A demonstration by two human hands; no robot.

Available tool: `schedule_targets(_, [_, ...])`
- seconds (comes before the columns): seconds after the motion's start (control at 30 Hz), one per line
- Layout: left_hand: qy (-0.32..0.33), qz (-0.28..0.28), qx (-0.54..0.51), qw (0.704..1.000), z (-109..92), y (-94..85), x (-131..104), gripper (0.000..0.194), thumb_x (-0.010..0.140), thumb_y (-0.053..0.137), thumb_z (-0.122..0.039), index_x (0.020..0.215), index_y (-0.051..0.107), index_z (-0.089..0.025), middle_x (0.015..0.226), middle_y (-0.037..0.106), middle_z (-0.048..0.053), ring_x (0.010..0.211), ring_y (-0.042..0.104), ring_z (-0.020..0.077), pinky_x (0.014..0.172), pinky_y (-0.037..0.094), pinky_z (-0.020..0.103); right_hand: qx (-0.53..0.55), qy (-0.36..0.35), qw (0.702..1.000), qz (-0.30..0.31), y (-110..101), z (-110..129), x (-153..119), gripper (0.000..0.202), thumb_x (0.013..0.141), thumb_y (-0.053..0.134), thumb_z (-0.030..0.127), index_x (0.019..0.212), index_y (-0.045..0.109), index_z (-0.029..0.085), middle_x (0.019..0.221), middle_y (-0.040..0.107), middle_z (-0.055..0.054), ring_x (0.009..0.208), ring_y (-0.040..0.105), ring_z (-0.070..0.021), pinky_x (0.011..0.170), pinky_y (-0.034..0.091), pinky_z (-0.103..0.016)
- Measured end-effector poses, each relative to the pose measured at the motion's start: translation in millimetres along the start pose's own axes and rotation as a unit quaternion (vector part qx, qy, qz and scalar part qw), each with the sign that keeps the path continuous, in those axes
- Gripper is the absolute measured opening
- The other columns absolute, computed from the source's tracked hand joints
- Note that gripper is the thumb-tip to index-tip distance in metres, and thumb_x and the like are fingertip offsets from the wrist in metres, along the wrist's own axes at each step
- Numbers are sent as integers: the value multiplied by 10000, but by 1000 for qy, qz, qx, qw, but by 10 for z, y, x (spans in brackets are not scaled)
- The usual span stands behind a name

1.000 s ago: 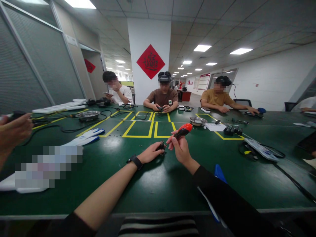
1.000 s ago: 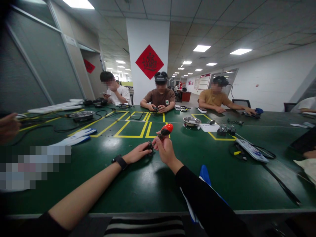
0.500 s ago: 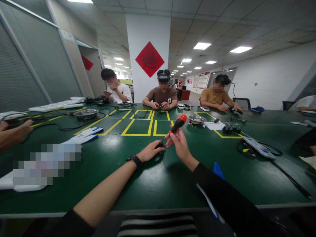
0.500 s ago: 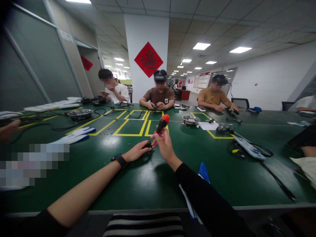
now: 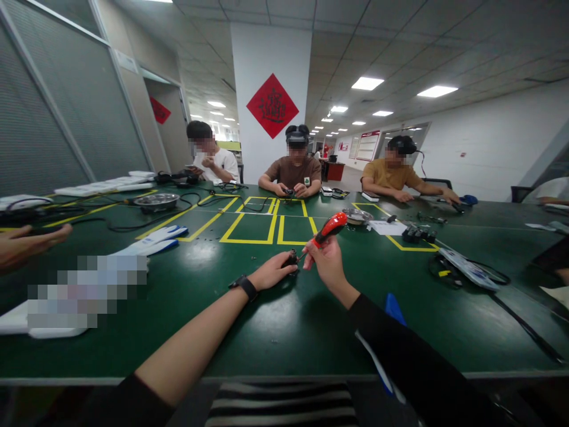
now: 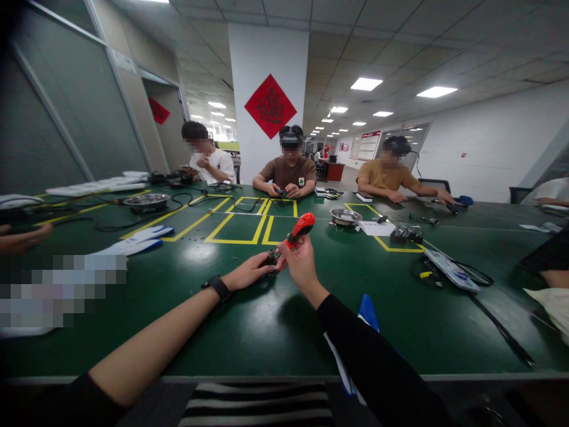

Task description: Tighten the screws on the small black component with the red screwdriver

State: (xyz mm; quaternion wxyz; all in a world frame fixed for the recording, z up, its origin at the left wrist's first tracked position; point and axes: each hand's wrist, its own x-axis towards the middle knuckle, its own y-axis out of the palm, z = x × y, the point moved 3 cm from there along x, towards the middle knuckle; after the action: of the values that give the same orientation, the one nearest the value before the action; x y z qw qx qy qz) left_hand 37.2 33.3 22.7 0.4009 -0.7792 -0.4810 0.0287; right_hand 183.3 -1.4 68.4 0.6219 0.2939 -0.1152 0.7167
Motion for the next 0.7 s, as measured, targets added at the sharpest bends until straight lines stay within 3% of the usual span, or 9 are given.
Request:
schedule_targets(0.27, [-5,-7,18,1000,9,-8,-7,245,822,489,-381,886,554,-154,847,567,25,776,506,171,740,418,291,0,-5,999,33,-4,36,-16,349,861,455,396,1162,408,224,859,605,-18,518,591,-86,442,485,-199])
schedule_targets(0.53, [-6,6,9,1000,22,0,-4,258,822,490,-377,933,566,-157,903,586,32,814,523,178,772,417,297,-27,-19,999,10,0,-13,-13,275,805,577,338,968,388,223,746,616,30,472,568,-77,429,469,-178])
schedule_targets(0.7, [-8,5,8,1000,-9,-14,-13,269,821,486,-384,954,559,-162,934,586,39,845,524,188,794,415,305,-9,-10,1000,4,-6,17,-5,296,802,579,343,978,369,232,719,602,45,459,572,-83,440,486,-193])
